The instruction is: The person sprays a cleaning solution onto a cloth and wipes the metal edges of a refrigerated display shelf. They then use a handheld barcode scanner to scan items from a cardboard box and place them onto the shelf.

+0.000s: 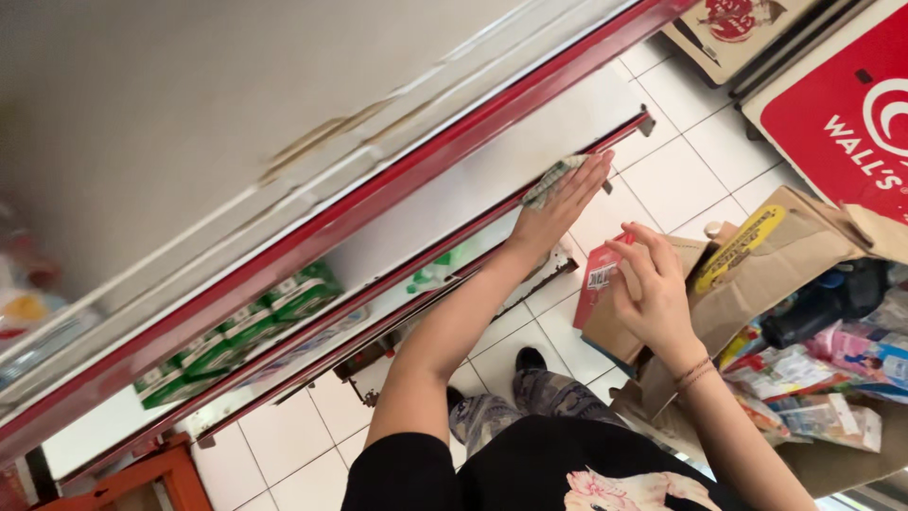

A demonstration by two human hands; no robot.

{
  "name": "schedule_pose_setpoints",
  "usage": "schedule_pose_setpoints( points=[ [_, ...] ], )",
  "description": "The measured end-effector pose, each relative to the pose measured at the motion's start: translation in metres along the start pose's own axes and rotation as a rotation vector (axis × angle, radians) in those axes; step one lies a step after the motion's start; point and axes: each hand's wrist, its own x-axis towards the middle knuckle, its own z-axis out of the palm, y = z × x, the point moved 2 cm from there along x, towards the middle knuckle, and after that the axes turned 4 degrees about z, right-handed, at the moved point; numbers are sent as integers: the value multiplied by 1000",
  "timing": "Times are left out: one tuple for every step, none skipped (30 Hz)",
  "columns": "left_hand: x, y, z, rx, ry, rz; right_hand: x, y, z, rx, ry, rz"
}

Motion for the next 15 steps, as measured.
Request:
schedule_pose_setpoints(
  points=[
    [13,5,5,-20,21,-16,0,6,-2,8,4,6],
    [26,11,10,-69,42,-26,-1,11,-4,10,0,4],
    [39,18,13,-118,61,-37,-3,15,-4,14,-7,2],
    [50,23,17,-167,79,-49,-6,17,-4,17,-13,-1],
    [63,26,19,-230,122,-45,-8,19,-4,24,-23,-1],
    [74,28,22,-293,165,-42,-10,19,-4,31,-32,-1],
    [83,27,24,-353,209,-38,-10,20,-3,39,-39,-3],
    [90,27,27,-367,171,-2,-10,20,-3,47,-33,-4],
    [94,29,26,-385,130,34,-12,20,-3,57,-33,-1],
    [94,29,25,-402,89,70,-15,19,-5,66,-32,1],
    [92,26,24,-406,89,58,-14,18,-6,73,-33,-9],
    [87,21,22,-409,90,46,-13,18,-7,80,-34,-18],
    [78,18,18,-415,90,34,-12,18,-9,86,-37,-26],
    [66,13,14,-439,94,11,-11,17,-9,81,-37,-25],
    [49,8,10,-463,96,-13,-8,17,-9,77,-38,-24]
  ],
)
